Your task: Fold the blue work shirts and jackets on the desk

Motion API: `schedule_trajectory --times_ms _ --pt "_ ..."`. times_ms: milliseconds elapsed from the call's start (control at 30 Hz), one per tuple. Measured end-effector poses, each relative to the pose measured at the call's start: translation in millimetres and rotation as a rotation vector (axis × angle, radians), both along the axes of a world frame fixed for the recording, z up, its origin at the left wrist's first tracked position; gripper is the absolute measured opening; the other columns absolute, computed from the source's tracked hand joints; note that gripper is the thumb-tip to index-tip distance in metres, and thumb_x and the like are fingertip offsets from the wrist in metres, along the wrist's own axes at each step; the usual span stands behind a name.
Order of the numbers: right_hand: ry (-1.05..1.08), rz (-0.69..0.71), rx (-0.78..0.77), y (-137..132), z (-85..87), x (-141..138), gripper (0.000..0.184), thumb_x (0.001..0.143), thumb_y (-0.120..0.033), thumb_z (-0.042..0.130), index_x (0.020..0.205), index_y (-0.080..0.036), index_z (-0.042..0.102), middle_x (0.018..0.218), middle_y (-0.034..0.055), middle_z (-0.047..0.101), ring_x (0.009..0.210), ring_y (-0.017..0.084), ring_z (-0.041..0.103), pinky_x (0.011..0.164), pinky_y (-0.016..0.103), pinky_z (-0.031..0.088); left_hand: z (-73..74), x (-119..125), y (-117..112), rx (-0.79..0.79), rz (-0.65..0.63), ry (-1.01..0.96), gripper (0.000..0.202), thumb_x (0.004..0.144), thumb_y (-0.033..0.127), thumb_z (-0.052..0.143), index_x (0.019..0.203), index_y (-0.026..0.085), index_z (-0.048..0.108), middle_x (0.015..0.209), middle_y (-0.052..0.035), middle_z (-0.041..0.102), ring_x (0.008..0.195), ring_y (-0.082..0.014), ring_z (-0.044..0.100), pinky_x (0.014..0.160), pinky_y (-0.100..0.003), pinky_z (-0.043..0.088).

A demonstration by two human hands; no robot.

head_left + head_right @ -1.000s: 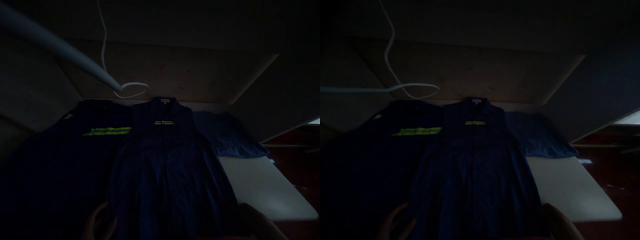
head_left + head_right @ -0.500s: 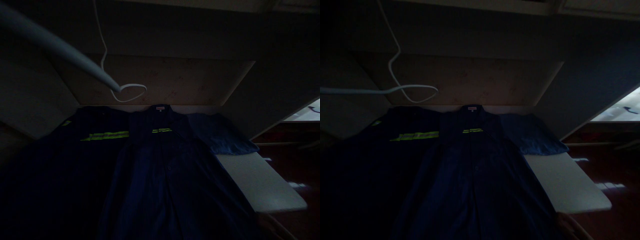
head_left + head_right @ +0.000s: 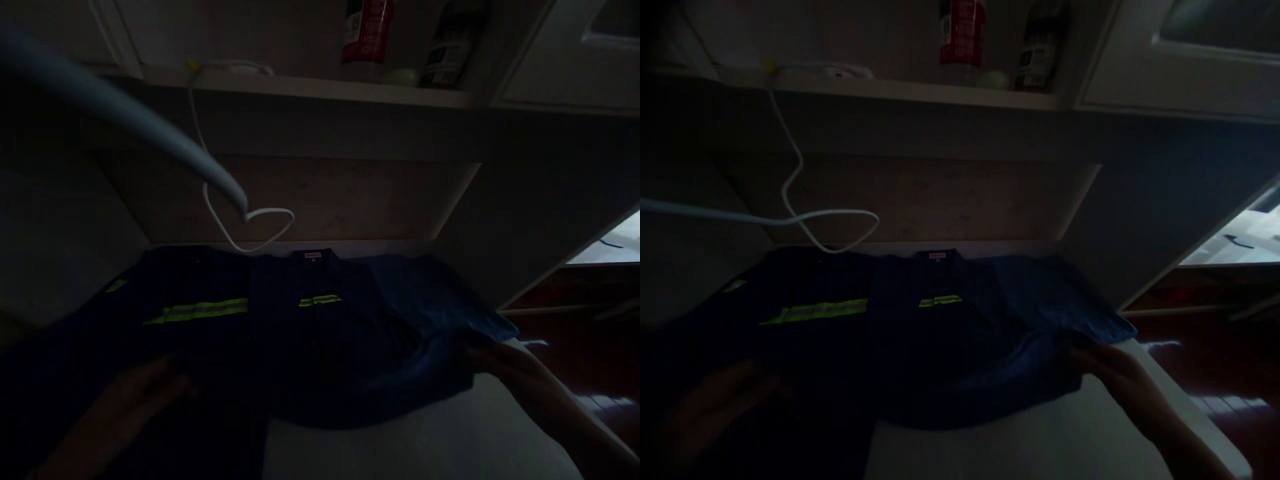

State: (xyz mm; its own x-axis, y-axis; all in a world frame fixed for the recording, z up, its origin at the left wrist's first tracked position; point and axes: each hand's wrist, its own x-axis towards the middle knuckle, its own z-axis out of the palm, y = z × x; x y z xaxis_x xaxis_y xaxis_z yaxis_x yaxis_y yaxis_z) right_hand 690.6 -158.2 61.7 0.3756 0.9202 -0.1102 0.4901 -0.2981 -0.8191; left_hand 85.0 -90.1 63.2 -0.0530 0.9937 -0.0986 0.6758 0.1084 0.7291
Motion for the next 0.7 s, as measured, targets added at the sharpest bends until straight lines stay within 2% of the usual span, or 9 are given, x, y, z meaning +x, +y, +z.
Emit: schedule_trajectory --times_ms 67,167,233,300,400,500,567,633,700 --pt "-0.003 0.074 0.034 57.4 3.1 -2.2 0.045 0.071 -0.069 0.063 0.068 -0.024 0.069 0.073 0.0112 0.068 0.07 0.025 0.064 0.066 0.037 0.05 8.8 13.4 45.7 -0.009 0.01 -0.035 0.054 0.065 0.08 0.056 0.061 0.027 0.065 0.062 0.0029 0.068 0.067 -0.0227 0.065 0.067 -0.035 0.055" --pt "-0.178 0.116 0.051 149.0 0.0 -6.1 0.049 0.076 -0.068 0.059 0.065 -0.02 0.062 0.061 0.003 0.06 0.059 0.018 0.057 0.054 0.029 0.043 9.5 32.4 125.9 0.083 0.034 0.032 0.048 0.072 0.07 0.057 0.075 0.023 0.069 0.068 0.0006 0.069 0.069 -0.0213 0.065 0.062 -0.029 0.051" --pt "-0.368 0.13 0.022 209.9 -3.0 -12.1 0.043 0.084 -0.059 0.055 0.07 -0.02 0.065 0.066 0.0031 0.064 0.065 0.019 0.062 0.057 0.027 0.044 3.1 42.2 177.1 0.129 0.06 0.098 0.047 0.075 0.065 0.055 0.085 0.021 0.071 0.079 -0.0028 0.073 0.077 -0.0239 0.068 0.067 -0.03 0.051" --pt "-0.55 0.137 -0.018 265.4 -5.1 -22.1 0.037 0.09 -0.049 0.052 0.078 -0.018 0.069 0.079 0.0073 0.07 0.08 0.023 0.067 0.067 0.029 0.048 -5.5 50.0 221.6 0.167 0.083 0.177 0.044 0.08 0.059 0.053 0.091 0.02 0.072 0.091 -0.0063 0.075 0.092 -0.0272 0.068 0.077 -0.032 0.052" --pt "-0.638 0.115 -0.046 328.8 -11.3 -40.7 0.038 0.094 -0.044 0.048 0.091 -0.015 0.073 0.102 0.0155 0.072 0.1 0.03 0.066 0.082 0.035 0.049 -18.6 59.2 273.0 0.176 0.13 0.259 0.044 0.085 0.052 0.049 0.103 0.018 0.071 0.112 -0.012 0.072 0.113 -0.0313 0.062 0.092 -0.037 0.048" --pt "-0.606 0.088 -0.069 364.1 -27.0 -55.7 0.04 0.096 -0.042 0.047 0.105 -0.012 0.071 0.114 0.021 0.068 0.108 0.034 0.064 0.087 0.04 0.049 -32.3 65.0 304.3 0.146 0.148 0.298 0.042 0.085 0.049 0.05 0.105 0.018 0.07 0.117 -0.0153 0.07 0.117 -0.0341 0.06 0.093 -0.041 0.047" --pt "-0.58 0.083 -0.095 373.4 -40.8 -60.0 0.039 0.096 -0.04 0.048 0.11 -0.01 0.069 0.116 0.0226 0.067 0.109 0.034 0.064 0.089 0.04 0.049 -42.1 66.6 312.3 0.108 0.149 0.312 0.039 0.083 0.048 0.053 0.099 0.018 0.07 0.112 -0.0168 0.072 0.113 -0.0349 0.062 0.09 -0.041 0.048" --pt "-0.553 0.087 -0.11 371.8 -53.1 -57.4 0.037 0.095 -0.037 0.051 0.115 -0.01 0.067 0.115 0.0217 0.068 0.108 0.032 0.065 0.09 0.038 0.05 -51.5 65.8 308.3 0.079 0.144 0.309 0.038 0.081 0.047 0.056 0.098 0.016 0.07 0.11 -0.0184 0.072 0.109 -0.0342 0.065 0.089 -0.04 0.049" --pt "-0.531 0.074 -0.108 359.4 -60.7 -46.8 0.04 0.094 -0.037 0.054 0.124 -0.011 0.062 0.114 0.0198 0.069 0.107 0.03 0.066 0.09 0.037 0.05 -59.3 62.7 291.1 0.075 0.13 0.287 0.039 0.081 0.044 0.056 0.103 0.014 0.067 0.11 -0.0189 0.072 0.105 -0.0316 0.067 0.089 -0.039 0.05"
